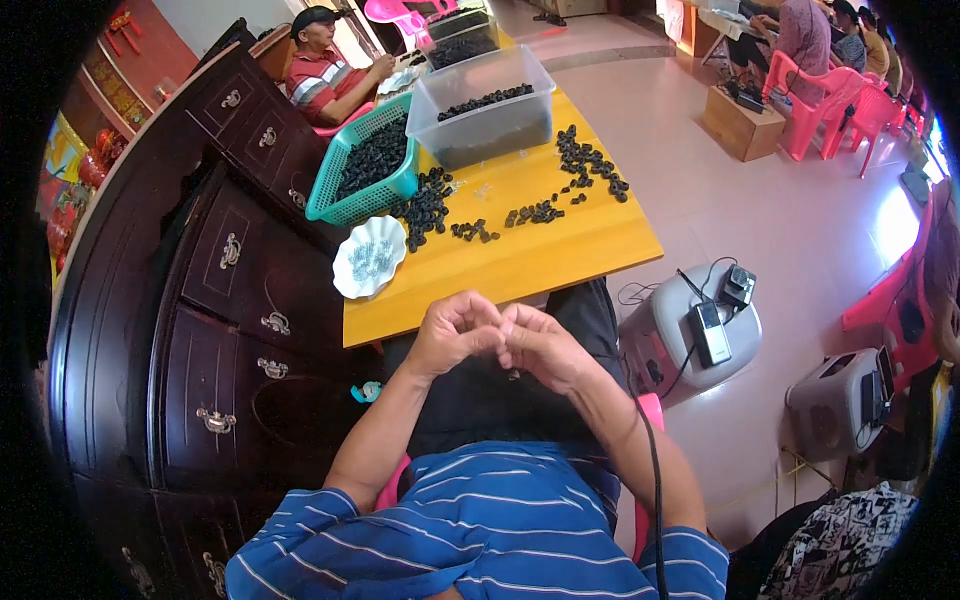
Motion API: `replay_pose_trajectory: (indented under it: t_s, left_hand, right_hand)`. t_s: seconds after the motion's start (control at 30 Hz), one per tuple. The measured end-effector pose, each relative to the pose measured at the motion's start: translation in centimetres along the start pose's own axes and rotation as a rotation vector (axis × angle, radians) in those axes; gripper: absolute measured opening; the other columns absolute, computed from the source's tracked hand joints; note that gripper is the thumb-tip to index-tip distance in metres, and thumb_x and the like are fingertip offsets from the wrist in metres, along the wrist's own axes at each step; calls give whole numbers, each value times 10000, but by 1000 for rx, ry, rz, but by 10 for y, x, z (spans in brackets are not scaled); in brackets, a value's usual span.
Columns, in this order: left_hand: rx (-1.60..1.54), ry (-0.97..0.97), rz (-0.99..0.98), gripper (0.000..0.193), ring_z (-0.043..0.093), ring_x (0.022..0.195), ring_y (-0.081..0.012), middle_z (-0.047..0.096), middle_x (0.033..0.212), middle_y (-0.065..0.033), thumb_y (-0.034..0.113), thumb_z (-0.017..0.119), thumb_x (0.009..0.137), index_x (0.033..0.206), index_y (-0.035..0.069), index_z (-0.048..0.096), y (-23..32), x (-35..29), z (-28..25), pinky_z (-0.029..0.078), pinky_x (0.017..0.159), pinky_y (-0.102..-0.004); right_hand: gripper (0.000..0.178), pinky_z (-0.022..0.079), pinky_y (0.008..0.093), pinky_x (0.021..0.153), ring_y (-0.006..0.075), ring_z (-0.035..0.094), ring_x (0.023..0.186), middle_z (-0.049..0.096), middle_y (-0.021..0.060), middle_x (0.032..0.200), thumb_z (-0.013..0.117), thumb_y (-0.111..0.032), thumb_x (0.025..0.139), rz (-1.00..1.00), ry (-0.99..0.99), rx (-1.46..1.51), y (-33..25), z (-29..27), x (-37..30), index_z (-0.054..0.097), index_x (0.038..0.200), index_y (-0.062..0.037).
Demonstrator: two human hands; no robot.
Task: Assembling small black components by manually inserting clear plastic pins.
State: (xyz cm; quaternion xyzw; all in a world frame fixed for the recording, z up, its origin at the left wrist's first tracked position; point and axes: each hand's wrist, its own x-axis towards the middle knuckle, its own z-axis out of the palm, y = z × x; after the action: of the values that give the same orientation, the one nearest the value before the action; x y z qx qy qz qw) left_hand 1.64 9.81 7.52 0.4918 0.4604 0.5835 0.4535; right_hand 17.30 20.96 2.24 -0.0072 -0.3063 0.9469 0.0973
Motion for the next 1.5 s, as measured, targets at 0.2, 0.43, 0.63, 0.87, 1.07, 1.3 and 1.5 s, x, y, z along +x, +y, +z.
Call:
replay_pose_trajectory:
  t_s: [0.2,0.43,0.63,0.87,1.07,1.3,1.5]
  left_hand:
    - [-199,-278,-120,312,590,651,-64,654,794,-14,117,824,826,1066,9,655,0,30,-33,468,618,-208]
    - [1028,257,23,227,673,732,-275,660,857,-120,114,730,823,1037,43,701,-20,112,-75,534,683,-351]
    - [1134,271,119,255,663,829,-294,668,937,-122,162,730,836,1060,41,712,-42,161,-96,531,750,-390]
    - [1263,134,34,170,662,826,-305,672,850,-109,183,710,831,934,48,719,-61,178,-104,530,742,-415]
    - [1125,176,-3,96,664,789,-300,665,830,-121,124,686,830,857,38,655,-51,176,-102,533,731,-417]
    - [524,168,-178,80,581,672,-44,623,742,16,49,665,858,922,8,640,-16,131,-101,481,622,-230]
    - [224,184,-235,188,625,743,-50,663,794,-1,28,636,898,1077,-25,665,-7,87,-91,507,687,-220]
  right_hand:
    - [146,534,242,732,101,636,775,659,18,882,656,-216,981,46,47,26,-6,4,-1,612,1029,-85]
    - [161,536,240,772,101,649,833,666,26,902,643,-217,992,81,109,-17,-13,3,1,619,1055,-71]
    - [157,529,250,780,116,641,817,674,50,904,653,-186,980,165,208,-7,-10,7,4,617,1059,-55]
    - [155,535,252,829,96,650,905,657,16,950,617,-200,1007,179,188,27,-14,0,3,613,1095,-72]
    - [167,529,248,784,118,650,830,672,66,922,637,-177,988,145,250,26,-20,1,3,598,1068,-36]
    - [158,519,238,815,89,640,883,664,23,951,616,-196,1009,106,218,-20,-16,-6,1,609,1104,-70]
    - [135,510,234,825,78,624,903,644,14,969,602,-166,1016,154,285,-112,-24,13,15,599,1108,-68]
